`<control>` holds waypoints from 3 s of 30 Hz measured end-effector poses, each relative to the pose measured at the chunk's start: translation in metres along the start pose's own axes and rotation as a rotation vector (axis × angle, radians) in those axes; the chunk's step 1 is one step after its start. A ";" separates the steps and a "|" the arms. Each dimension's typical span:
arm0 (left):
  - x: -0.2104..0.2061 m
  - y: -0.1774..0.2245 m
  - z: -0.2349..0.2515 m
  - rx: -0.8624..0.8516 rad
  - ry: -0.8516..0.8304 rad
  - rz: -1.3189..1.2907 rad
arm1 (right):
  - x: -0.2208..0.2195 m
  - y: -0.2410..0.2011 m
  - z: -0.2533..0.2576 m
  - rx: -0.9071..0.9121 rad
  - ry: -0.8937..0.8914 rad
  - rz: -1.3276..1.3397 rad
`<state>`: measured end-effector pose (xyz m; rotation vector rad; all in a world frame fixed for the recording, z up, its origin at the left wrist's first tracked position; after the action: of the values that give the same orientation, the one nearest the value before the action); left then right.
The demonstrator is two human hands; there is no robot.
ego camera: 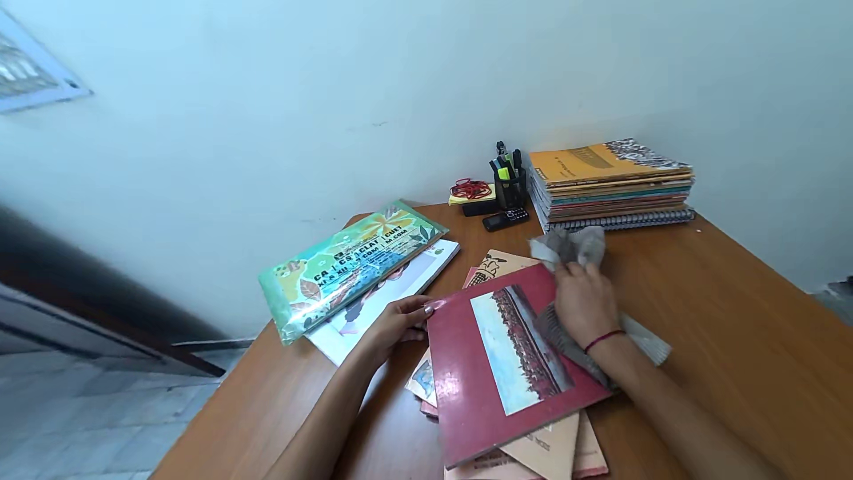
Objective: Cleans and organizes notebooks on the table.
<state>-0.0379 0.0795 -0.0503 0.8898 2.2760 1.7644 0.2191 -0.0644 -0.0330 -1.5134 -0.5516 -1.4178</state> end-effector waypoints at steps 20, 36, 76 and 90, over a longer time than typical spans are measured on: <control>0.000 0.037 0.003 0.020 -0.167 0.339 | 0.007 0.095 0.018 0.017 0.004 0.010; -0.069 0.138 0.032 -0.464 -0.651 0.844 | 0.039 0.178 0.018 -0.363 0.021 0.165; -0.211 0.204 0.179 -1.055 -0.303 0.736 | 0.039 0.174 0.023 -0.443 -0.009 0.174; -0.211 0.207 0.181 -0.959 -0.356 0.694 | 0.034 0.173 0.021 -0.429 0.048 0.171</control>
<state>0.2912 0.1524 0.0315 1.6187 0.7162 2.2985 0.3817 -0.1328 -0.0556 -1.8062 -0.0827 -1.4943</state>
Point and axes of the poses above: each hand's wrist, its own z-axis towards the middle knuckle, its own x-axis out of the back of the hand, y = z × x, the point moved 2 cm from there along z, towards the middle knuckle, and after that the axes turned 2 degrees about -x, right-handed, at the moved point
